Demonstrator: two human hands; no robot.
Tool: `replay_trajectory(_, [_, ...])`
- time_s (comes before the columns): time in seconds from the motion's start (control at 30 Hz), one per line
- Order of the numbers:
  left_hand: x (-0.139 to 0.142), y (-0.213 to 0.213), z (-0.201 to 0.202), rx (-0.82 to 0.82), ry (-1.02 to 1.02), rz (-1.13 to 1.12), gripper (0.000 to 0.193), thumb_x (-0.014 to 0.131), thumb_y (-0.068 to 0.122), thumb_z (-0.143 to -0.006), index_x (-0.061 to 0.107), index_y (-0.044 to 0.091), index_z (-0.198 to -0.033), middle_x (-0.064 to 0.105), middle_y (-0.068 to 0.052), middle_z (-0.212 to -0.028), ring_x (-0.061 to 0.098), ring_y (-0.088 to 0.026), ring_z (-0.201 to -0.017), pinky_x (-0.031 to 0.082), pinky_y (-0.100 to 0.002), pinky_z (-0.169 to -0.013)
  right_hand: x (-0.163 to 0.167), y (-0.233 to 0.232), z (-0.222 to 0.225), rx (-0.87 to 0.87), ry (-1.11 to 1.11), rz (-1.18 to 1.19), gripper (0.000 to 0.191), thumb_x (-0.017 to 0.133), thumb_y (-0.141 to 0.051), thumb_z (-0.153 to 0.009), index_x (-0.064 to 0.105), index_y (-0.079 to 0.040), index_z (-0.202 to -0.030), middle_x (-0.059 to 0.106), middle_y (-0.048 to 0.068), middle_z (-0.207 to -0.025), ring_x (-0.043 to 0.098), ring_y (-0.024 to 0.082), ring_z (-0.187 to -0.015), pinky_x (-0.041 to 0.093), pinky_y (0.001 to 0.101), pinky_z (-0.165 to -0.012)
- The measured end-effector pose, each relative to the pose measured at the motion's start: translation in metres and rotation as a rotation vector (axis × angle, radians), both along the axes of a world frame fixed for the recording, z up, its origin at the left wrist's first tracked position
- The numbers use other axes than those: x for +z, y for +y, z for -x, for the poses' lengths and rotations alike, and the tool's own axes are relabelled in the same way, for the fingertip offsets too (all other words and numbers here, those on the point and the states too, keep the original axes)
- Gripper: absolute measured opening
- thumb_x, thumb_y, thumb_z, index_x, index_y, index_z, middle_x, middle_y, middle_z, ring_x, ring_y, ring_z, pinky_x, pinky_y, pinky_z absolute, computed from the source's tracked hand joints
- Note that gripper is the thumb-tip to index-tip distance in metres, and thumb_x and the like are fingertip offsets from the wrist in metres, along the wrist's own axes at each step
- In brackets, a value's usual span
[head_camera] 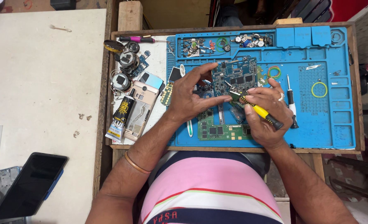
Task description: The person holds a blue circuit board over a blue silicone repair mat and uses a yellow-handled screwdriver to pry and unscrew components from the board, repositioning the board repeatedly while working on different edges. Other boards, a phone, and repair tools lie on the mat and bench around the work area.
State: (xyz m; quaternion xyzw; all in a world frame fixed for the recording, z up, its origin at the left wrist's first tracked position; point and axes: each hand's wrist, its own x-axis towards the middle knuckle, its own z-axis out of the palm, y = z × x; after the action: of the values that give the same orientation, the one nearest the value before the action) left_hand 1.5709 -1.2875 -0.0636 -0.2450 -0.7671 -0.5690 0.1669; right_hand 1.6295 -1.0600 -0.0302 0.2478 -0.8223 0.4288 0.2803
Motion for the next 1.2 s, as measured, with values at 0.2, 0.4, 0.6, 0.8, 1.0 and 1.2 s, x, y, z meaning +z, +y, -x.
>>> replay_trajectory(0.2, [0.001, -0.049, -0.059, -0.015, 0.03, -0.003, 0.085, 0.096, 0.044, -0.074, 0.055, 0.018, -0.144, 0.072, -0.007, -0.123, 0.075, -0.018, -0.107, 0.066, -0.032, -0.089, 0.003, -0.051, -0.059, 0.035, 0.034, -0.041, 0.015, 0.074, -0.009, -0.096, 0.069, -0.007, -0.111, 0.076, 0.007, -0.102, 0.072, 0.023, -0.112, 0.038, 0.0488, -0.122])
replay_trajectory(0.4, [0.001, -0.075, -0.092, -0.034, 0.031, 0.0, 0.083, 0.096, 0.042, -0.074, 0.056, 0.017, -0.143, 0.073, -0.006, -0.123, 0.075, -0.018, -0.106, 0.066, -0.032, -0.089, 0.001, -0.079, -0.091, 0.033, 0.041, -0.068, 0.018, 0.076, -0.009, -0.095, 0.07, -0.008, -0.112, 0.076, 0.007, -0.104, 0.071, 0.024, -0.114, 0.037, 0.0518, -0.126])
replay_trajectory(0.6, [0.004, -0.072, -0.096, -0.027, 0.038, -0.003, 0.082, 0.096, 0.041, -0.075, 0.056, 0.016, -0.142, 0.073, -0.007, -0.123, 0.075, -0.018, -0.105, 0.066, -0.032, -0.089, 0.005, -0.078, -0.094, 0.038, 0.03, -0.078, 0.018, 0.076, -0.008, -0.094, 0.071, -0.008, -0.112, 0.076, 0.007, -0.104, 0.071, 0.025, -0.115, 0.037, 0.0522, -0.126])
replay_trajectory(0.8, [0.004, -0.107, -0.136, -0.011, 0.014, -0.003, 0.082, 0.097, 0.04, -0.075, 0.057, 0.016, -0.142, 0.073, -0.007, -0.122, 0.075, -0.018, -0.107, 0.066, -0.032, -0.09, 0.006, -0.111, -0.136, 0.046, 0.026, -0.058, 0.015, 0.075, -0.009, -0.093, 0.071, -0.007, -0.107, 0.076, 0.008, -0.103, 0.071, 0.024, -0.113, 0.036, 0.0524, -0.126])
replay_trajectory(1.0, [0.003, -0.097, -0.125, -0.013, -0.01, -0.015, 0.081, 0.097, 0.035, -0.076, 0.055, 0.016, -0.143, 0.072, -0.007, -0.127, 0.076, -0.018, -0.108, 0.066, -0.031, -0.09, 0.01, -0.1, -0.128, 0.051, 0.018, -0.062, 0.012, 0.074, -0.008, -0.093, 0.071, -0.007, -0.105, 0.076, 0.007, -0.1, 0.071, 0.024, -0.112, 0.036, 0.053, -0.127])
replay_trajectory(1.2, [0.003, -0.091, -0.12, 0.004, -0.009, 0.003, 0.083, 0.098, 0.032, -0.075, 0.054, 0.017, -0.144, 0.071, -0.007, -0.131, 0.075, -0.019, -0.111, 0.066, -0.032, -0.091, 0.011, -0.092, -0.124, 0.057, 0.015, -0.066, 0.012, 0.075, -0.009, -0.092, 0.071, -0.007, -0.103, 0.076, 0.007, -0.097, 0.072, 0.023, -0.11, 0.036, 0.0527, -0.127])
